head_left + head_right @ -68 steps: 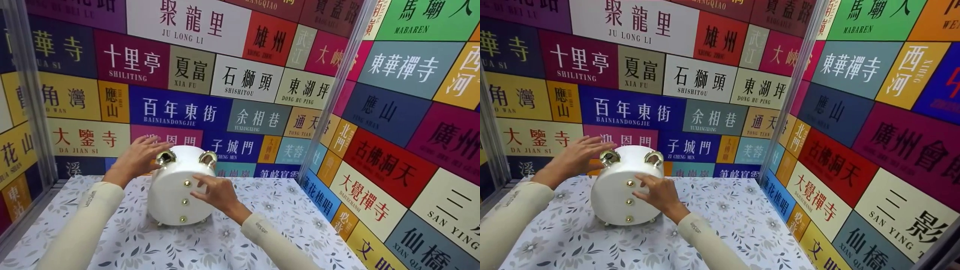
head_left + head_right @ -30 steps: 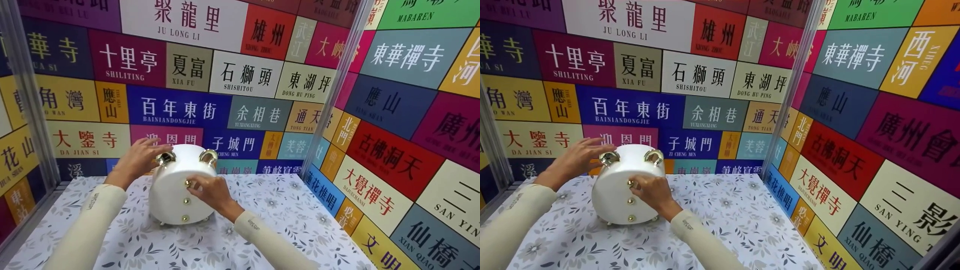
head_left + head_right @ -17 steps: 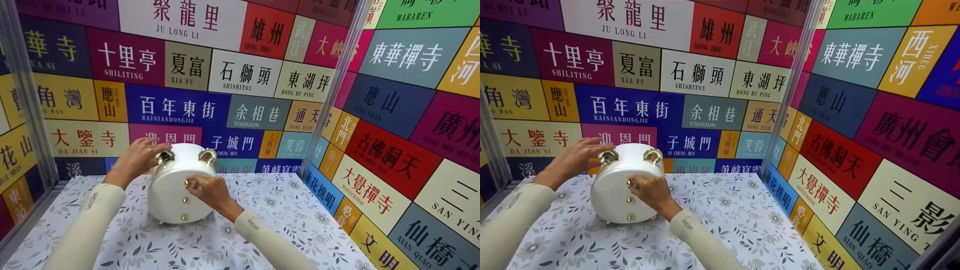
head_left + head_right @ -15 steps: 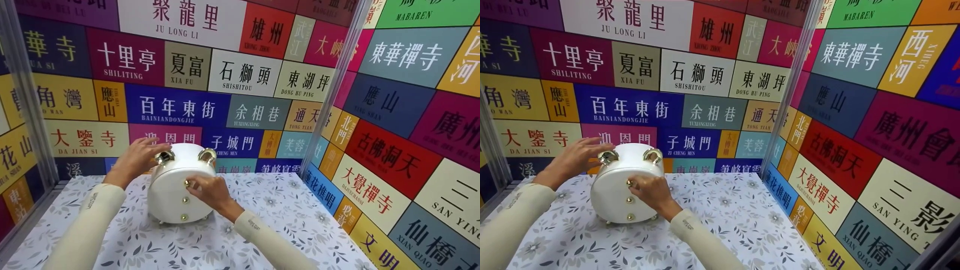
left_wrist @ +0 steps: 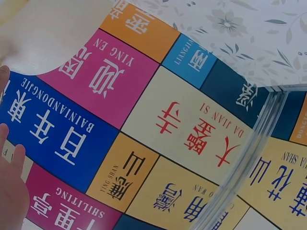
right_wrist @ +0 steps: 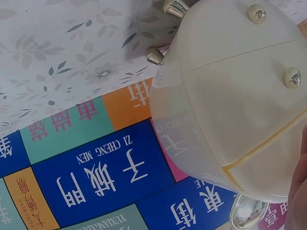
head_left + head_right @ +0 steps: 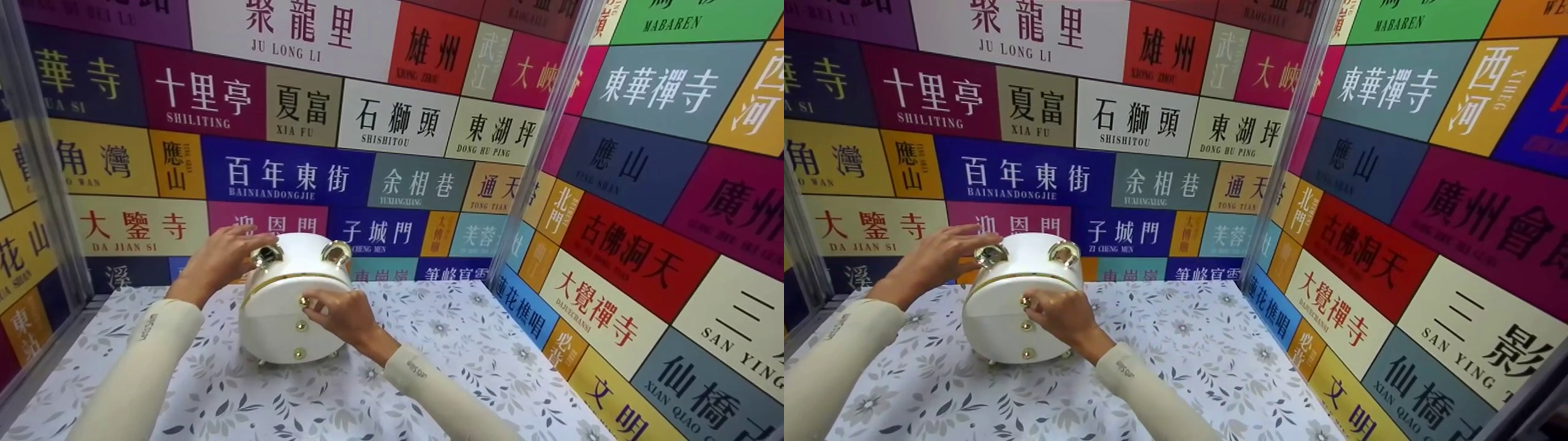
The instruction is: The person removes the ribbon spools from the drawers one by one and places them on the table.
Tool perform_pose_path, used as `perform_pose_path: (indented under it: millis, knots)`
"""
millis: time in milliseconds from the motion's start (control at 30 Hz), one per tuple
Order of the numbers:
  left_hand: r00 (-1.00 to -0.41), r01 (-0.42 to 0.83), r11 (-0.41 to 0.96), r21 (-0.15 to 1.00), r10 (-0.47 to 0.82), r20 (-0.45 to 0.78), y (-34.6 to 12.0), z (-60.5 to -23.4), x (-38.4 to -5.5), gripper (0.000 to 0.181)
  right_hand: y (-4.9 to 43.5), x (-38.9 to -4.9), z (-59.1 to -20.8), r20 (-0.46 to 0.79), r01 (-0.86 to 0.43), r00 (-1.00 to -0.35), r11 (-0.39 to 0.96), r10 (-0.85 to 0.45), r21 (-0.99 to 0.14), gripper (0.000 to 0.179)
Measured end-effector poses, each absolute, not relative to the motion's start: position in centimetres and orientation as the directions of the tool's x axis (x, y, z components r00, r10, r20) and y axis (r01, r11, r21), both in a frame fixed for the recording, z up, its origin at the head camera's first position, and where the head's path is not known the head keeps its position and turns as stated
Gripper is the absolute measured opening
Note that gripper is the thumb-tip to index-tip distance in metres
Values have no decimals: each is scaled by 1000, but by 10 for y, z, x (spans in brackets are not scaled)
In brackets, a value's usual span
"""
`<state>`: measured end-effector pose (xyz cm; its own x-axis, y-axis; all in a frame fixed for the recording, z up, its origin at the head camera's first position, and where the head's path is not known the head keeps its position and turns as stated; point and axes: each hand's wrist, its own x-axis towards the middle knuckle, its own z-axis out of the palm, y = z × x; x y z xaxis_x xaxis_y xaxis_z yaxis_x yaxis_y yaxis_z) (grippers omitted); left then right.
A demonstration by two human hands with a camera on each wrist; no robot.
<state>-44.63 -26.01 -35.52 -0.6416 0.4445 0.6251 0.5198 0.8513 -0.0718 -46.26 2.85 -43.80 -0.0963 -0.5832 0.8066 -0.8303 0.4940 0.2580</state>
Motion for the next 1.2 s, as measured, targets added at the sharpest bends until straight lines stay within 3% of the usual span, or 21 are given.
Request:
perform_pose_path:
  millis: [200, 433, 700, 1200]
  knots:
    - [-671, 511, 859, -30, 420, 610, -262, -356, -447, 71, 33, -455, -437, 791, -834, -88, 479, -606, 274, 21]
    - [-750, 482, 871, 92, 356, 557, -265, -356, -447, 70, 37, -445, -437, 773, -839, -102, 471, -626, 271, 22]
    - [-780, 474, 862, 180, 316, 541, -268, -356, -451, 71, 41, -439, -435, 776, -824, -25, 453, -630, 340, 23]
    - [-826, 445, 843, 303, 254, 504, -273, -363, -450, 72, 44, -420, -435, 768, -827, 41, 410, -639, 385, 19]
